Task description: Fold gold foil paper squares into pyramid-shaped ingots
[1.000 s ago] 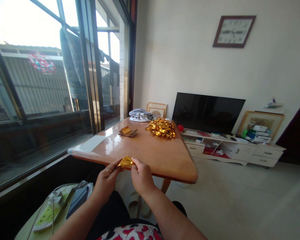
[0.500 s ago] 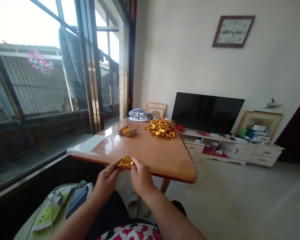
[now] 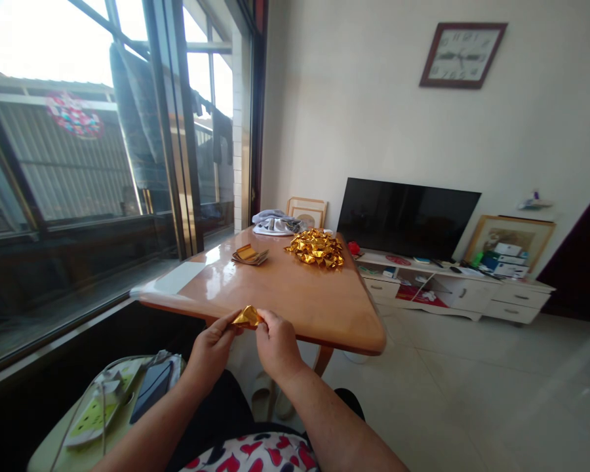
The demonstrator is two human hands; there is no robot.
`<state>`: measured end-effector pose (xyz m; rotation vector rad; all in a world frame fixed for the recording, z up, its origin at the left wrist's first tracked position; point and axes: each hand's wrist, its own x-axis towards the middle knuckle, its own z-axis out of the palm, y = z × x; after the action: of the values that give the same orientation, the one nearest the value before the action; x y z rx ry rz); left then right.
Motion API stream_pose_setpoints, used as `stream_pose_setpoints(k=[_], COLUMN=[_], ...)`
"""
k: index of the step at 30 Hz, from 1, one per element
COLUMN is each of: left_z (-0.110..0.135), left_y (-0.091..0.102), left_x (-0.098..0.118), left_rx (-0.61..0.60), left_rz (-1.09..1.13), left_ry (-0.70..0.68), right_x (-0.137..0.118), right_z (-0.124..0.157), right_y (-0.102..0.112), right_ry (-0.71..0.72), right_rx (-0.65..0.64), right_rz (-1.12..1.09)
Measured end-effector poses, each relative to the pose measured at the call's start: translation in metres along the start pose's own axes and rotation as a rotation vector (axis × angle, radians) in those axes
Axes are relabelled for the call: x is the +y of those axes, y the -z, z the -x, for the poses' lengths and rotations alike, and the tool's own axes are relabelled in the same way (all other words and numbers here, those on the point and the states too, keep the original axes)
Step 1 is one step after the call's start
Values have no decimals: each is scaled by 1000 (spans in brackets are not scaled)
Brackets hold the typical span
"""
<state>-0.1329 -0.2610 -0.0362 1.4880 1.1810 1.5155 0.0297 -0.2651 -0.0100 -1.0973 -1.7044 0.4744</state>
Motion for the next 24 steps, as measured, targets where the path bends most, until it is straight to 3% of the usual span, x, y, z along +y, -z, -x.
stream_pose_setpoints(k=[10,17,24], left_z=[-1,-1,-2], left_y=[0,2,2], left_x=[-5,0,-7], left_rx=[-19,50,40], left_rz=[11,-30,-64], left_ry=[25,17,34], right_x=[3,9,2], right_z=[0,2,4], right_y=[0,-4,-1], right_ry=[19,-95,0], right_rx=[-20,68,48], right_rz=[22,111,182])
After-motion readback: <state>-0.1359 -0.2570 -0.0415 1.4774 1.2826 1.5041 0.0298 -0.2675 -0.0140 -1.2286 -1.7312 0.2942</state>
